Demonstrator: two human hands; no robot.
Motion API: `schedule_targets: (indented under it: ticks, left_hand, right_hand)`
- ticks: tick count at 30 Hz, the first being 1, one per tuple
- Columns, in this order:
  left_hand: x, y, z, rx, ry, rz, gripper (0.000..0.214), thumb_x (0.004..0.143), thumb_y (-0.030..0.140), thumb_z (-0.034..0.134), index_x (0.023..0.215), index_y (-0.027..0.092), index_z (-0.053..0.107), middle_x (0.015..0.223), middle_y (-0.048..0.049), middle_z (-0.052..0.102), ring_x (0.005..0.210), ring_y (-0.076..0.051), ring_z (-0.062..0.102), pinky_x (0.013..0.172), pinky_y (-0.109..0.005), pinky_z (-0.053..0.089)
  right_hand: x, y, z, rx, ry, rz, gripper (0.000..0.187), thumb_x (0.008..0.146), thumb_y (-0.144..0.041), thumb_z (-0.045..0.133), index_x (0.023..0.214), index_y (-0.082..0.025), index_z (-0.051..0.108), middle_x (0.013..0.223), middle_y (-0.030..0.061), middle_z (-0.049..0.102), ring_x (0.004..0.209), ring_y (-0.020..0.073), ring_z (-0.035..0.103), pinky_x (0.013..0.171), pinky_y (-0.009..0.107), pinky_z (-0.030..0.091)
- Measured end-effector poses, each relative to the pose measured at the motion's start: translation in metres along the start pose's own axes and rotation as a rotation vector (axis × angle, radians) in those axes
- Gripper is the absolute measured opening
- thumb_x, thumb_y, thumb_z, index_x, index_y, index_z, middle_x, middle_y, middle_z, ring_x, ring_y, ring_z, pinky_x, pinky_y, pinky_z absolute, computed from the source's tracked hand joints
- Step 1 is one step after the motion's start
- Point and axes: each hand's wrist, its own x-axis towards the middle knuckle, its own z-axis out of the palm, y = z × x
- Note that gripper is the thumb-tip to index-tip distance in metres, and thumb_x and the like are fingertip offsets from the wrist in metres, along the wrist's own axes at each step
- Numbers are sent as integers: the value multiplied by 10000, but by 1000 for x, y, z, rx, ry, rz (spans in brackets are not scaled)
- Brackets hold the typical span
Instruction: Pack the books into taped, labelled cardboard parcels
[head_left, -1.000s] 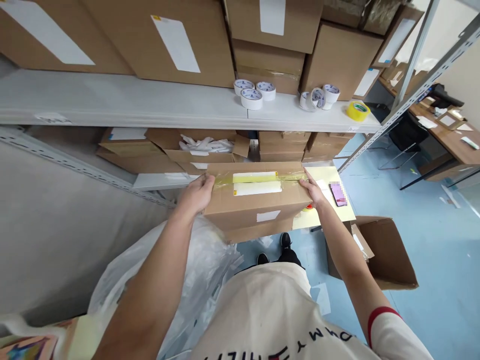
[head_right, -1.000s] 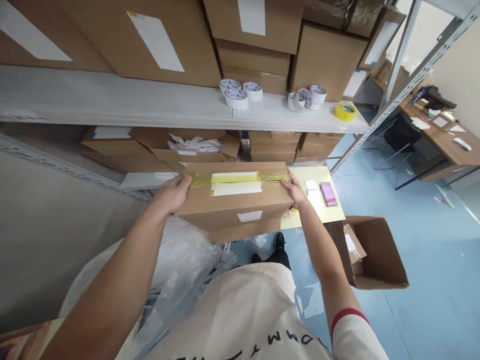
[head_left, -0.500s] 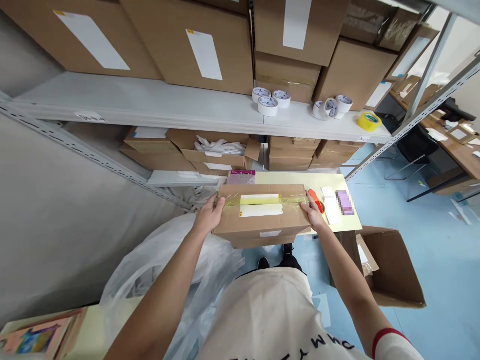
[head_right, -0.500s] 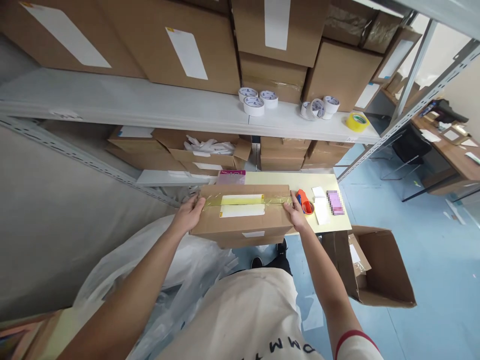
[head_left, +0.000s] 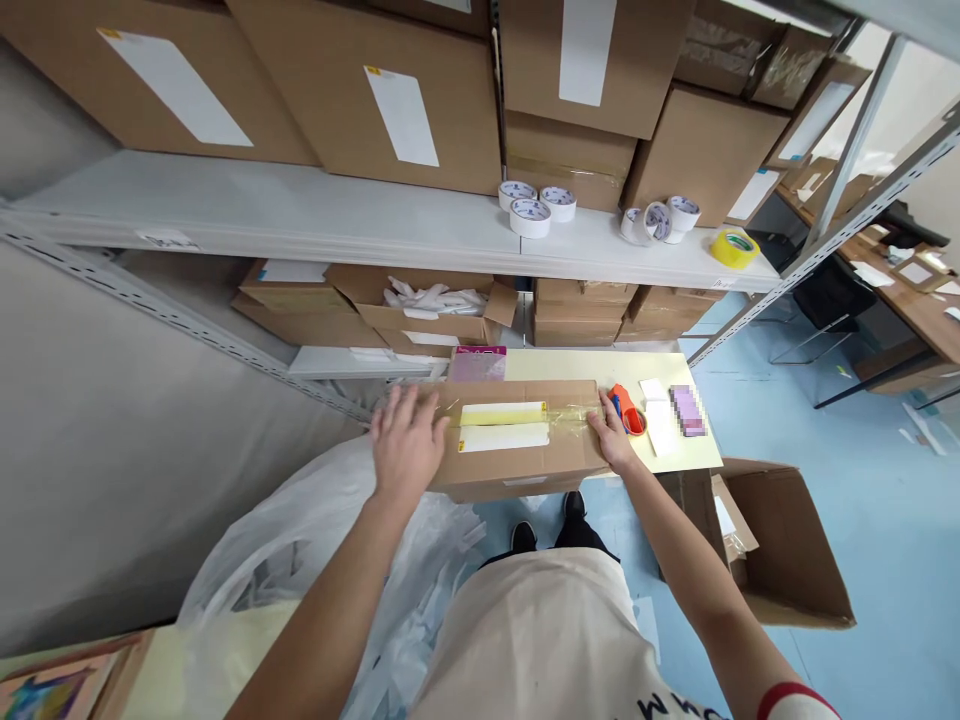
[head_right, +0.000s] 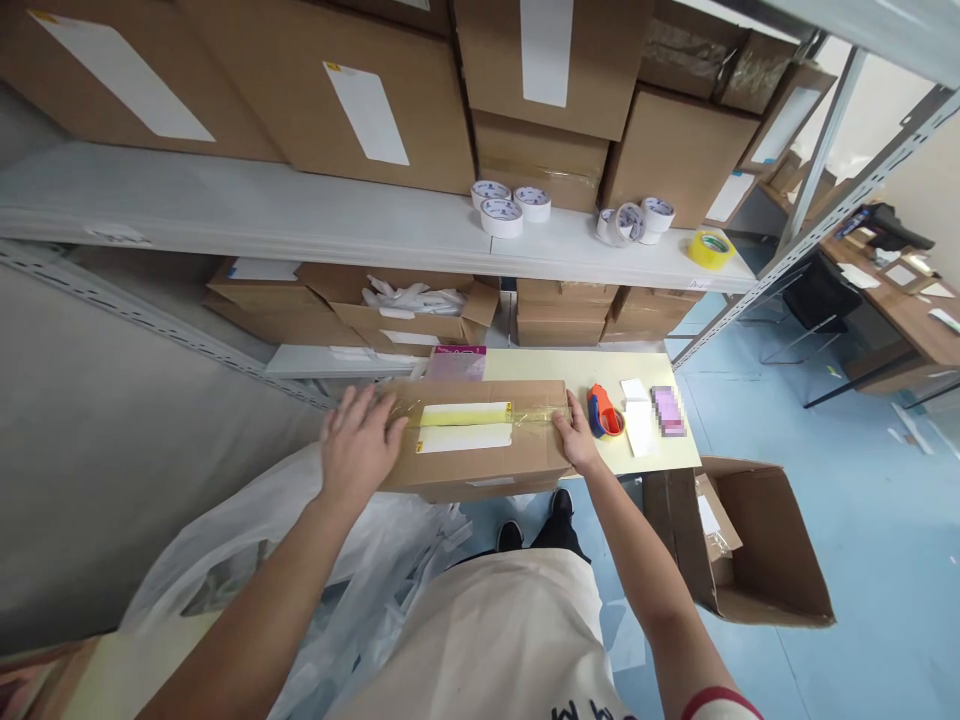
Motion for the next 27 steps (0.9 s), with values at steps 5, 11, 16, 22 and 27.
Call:
schedule_targets:
  ticks: [5, 11, 16, 22, 27]
  left_hand:
    - [-9, 67, 24, 54, -330, 369, 782, 802, 552, 606, 1447, 130, 475, 1599, -187, 279, 1488, -381, 211, 1197, -566, 137]
    - [-9, 94, 49, 139, -376, 402, 904, 770, 602, 622, 1505, 138, 375, 1572, -207, 324, 1470, -385, 261, 1184, -588, 117]
    - [-7, 85, 52, 207, -387, 407, 910, 791, 656, 546, 1511, 131, 361, 1572, -193, 330, 1458, -390, 288, 1169, -584, 170]
    - [-6, 81, 55, 249, -392, 395, 944, 773, 703, 524, 1501, 121, 375, 1554, -210, 362, 1432, -423, 325, 1147, -587, 208]
    - [-7, 79, 56, 212, -459, 394, 1338, 476, 855, 634, 1525, 94, 303, 1571, -248, 309, 1441, -472, 265, 1161, -598, 142]
  right_hand:
    - [3, 4, 11, 9, -17, -42, 882, 724, -654, 648, 1487, -310, 368, 1523, 35, 447, 1382, 235, 442, 1160, 401, 329]
    - [12, 25, -8, 103, -198, -5, 798, 738, -692, 643, 1428, -336, 459, 1526, 36, 449, 1388, 244, 436, 1131, 429, 365]
    - [30, 63, -73, -251, 24, 24, 570, 814, -589, 596, 1241, -212, 626, 1325, 152, 612, 1261, 307, 544, 1057, 487, 426]
    - [61, 95, -105, -839, 31, 3, 424, 823, -202, 581, 1241, -131, 574, 1239, 196, 593, 1107, 310, 599, 950, 463, 491]
    - [83, 97, -100, -1082, 26, 99, 397, 821, -209, 607, 1207, -156, 531, 1209, 177, 552, 1092, 301, 585, 895, 405, 487]
